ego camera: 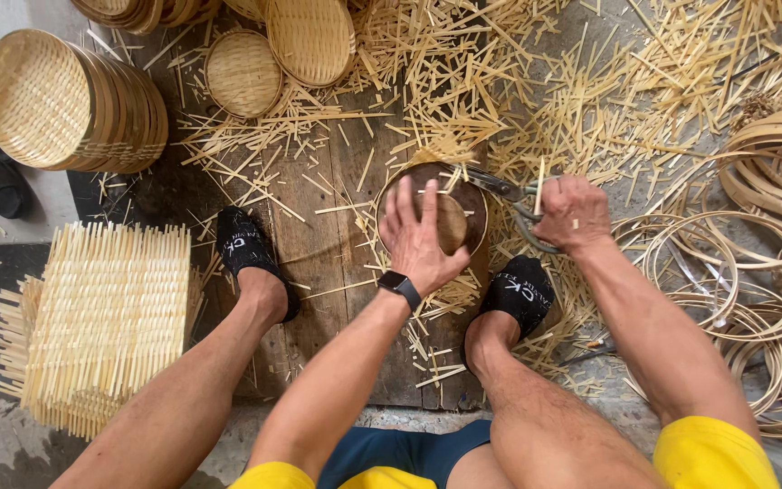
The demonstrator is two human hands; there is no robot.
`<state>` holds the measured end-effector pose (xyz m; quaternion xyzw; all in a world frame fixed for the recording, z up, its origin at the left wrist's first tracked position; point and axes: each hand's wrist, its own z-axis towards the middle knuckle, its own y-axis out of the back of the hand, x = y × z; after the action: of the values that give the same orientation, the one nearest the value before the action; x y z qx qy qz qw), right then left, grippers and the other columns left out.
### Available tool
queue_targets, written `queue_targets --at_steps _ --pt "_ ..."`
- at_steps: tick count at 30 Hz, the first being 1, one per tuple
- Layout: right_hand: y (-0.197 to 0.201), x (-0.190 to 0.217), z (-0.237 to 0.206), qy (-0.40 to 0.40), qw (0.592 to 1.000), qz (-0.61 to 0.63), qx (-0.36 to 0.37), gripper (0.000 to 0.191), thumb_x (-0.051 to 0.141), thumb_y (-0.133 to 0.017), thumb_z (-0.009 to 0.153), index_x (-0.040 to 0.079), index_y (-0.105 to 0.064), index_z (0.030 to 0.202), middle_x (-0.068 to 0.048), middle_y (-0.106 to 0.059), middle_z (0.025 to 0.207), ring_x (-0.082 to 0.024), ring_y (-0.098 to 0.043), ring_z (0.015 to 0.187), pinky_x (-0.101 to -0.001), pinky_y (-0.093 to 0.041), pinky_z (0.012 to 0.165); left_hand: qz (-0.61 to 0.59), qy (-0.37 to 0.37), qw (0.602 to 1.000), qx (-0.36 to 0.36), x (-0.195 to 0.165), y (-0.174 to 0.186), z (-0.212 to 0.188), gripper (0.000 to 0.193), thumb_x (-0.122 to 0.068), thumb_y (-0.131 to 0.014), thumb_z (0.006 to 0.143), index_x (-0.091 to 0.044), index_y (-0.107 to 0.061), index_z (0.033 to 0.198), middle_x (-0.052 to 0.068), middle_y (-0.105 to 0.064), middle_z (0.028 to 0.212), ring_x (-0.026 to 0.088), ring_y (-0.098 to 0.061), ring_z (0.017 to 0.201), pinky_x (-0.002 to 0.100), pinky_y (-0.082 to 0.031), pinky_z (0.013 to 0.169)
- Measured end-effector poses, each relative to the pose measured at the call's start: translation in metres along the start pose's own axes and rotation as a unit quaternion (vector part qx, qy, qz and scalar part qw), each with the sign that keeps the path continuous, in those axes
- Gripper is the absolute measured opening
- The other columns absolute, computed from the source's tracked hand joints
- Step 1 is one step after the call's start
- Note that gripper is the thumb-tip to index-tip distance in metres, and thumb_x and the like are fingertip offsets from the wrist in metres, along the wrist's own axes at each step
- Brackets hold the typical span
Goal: The person sits on the floor weaving a square mat of thin bamboo strips, then bends the woven mat around a round wooden mold, fits a bamboo rim ring around it, and trims excess strip ends with scissors. They place the finished woven tray onto a stack of completed baskets and begin another one.
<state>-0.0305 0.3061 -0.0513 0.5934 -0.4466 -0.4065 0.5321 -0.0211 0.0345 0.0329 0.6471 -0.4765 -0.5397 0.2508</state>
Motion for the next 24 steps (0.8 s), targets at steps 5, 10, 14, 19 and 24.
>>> queue_targets --at_steps 5,10,14,19,24 --pt "-0.002 -0.017 -0.005 0.019 1.0 0.023 -0.006 0.036 0.035 -0.079 0.073 0.004 -0.062 0.08 -0.01 -0.059 0.077 -0.02 -0.057 0.068 -0.0349 -0.05 0.057 -0.11 0.068 0.991 -0.037 -0.006 -0.015 -0.004 0.11 -0.035 -0.092 0.061 -0.032 -0.033 0.154 0.025 -0.024 0.152 0.049 -0.025 0.139 0.068 -0.032 0.106" --pt "-0.014 -0.004 0.003 0.012 0.998 -0.006 -0.069 0.036 0.032 -0.077 0.067 0.004 -0.064 0.083 -0.01 -0.06 0.079 -0.022 -0.059 0.072 -0.0341 -0.053 0.064 -0.072 -0.022 0.996 -0.038 0.011 -0.014 0.0 0.104 -0.029 -0.089 0.059 -0.034 -0.042 0.151 0.02 -0.034 0.148 0.046 -0.034 0.135 0.063 -0.037 0.106" --pt "-0.017 -0.013 0.001 -0.005 0.995 -0.035 0.097 0.026 0.032 -0.063 0.099 0.009 -0.062 0.087 -0.007 -0.06 0.077 -0.018 -0.056 0.075 -0.0346 -0.051 0.06 -0.05 -0.038 0.998 0.0 0.018 -0.008 0.005 0.103 -0.026 -0.09 0.055 -0.033 -0.046 0.148 0.019 -0.034 0.147 0.045 -0.035 0.134 0.064 -0.036 0.106" --pt "-0.009 -0.015 0.002 0.037 0.998 -0.013 -0.051 0.049 0.048 -0.077 0.072 0.002 -0.062 0.081 -0.011 -0.059 0.077 -0.021 -0.057 0.069 -0.0345 -0.052 0.061 -0.036 -0.062 0.996 0.057 0.022 0.004 0.012 0.107 -0.023 -0.091 0.05 -0.036 -0.047 0.146 0.016 -0.035 0.147 0.043 -0.034 0.136 0.062 -0.034 0.108" --pt "-0.009 -0.006 0.015 0.025 0.999 -0.031 0.023 0.029 0.033 -0.074 0.075 0.007 -0.063 0.082 -0.007 -0.059 0.075 -0.018 -0.058 0.069 -0.0337 -0.053 0.061 0.007 -0.135 0.98 0.147 0.025 0.021 0.019 0.107 -0.021 -0.092 0.045 -0.037 -0.05 0.142 0.015 -0.034 0.151 0.041 -0.029 0.142 0.059 -0.029 0.113"
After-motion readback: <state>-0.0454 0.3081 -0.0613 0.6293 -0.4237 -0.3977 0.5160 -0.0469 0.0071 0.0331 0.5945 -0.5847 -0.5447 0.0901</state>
